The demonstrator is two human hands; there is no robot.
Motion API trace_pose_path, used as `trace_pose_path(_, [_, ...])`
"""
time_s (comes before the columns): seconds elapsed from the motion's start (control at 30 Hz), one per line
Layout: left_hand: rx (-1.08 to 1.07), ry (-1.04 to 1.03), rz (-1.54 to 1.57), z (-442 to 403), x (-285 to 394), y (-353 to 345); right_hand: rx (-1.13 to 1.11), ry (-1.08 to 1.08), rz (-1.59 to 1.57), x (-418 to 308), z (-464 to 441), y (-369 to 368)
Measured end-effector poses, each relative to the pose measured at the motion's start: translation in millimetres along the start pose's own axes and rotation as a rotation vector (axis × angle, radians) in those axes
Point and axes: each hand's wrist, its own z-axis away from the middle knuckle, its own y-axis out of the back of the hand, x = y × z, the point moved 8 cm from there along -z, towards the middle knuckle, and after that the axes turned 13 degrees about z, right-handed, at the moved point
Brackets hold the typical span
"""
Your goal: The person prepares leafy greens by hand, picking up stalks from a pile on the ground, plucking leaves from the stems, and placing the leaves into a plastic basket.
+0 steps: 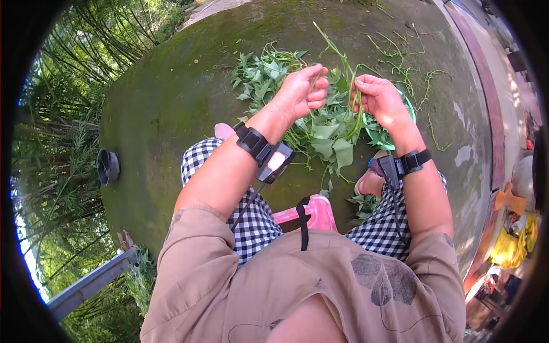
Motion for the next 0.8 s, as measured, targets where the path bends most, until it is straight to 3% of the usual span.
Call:
trace_pose_path(0.03, [0.318,-0.160,-0.142,13.4,0.8,-13.3,0.017,-0.008,0.014,0.2,-0.8,-1.9])
trace_pose_path(0.13, [0.375,-0.282,-0.543,17.3,3.7,-22.2,0.039,-0.028,0.053,-0.4,-0.6,-10.0])
trace_pose_path(0.27, [0.448,-0.308,-0.609,18.6,2.7,-20.2,0.022,-0.059,0.119,10.0,-3.3,-15.4])
trace_pose_path(0.47, [0.428,-0.254,-0.553,16.0,-1.9,-13.8,0.076,-0.100,0.235,11.9,2.7,-23.6])
trace_pose_path(0.57, [0.464,-0.328,-0.588,18.9,1.2,-13.2,0.074,-0.079,0.284,11.9,3.6,-23.8])
trace_pose_path(0.8, [0.512,-0.370,-0.309,19.8,18.3,19.0,0.130,-0.050,0.262,9.1,9.0,-17.6])
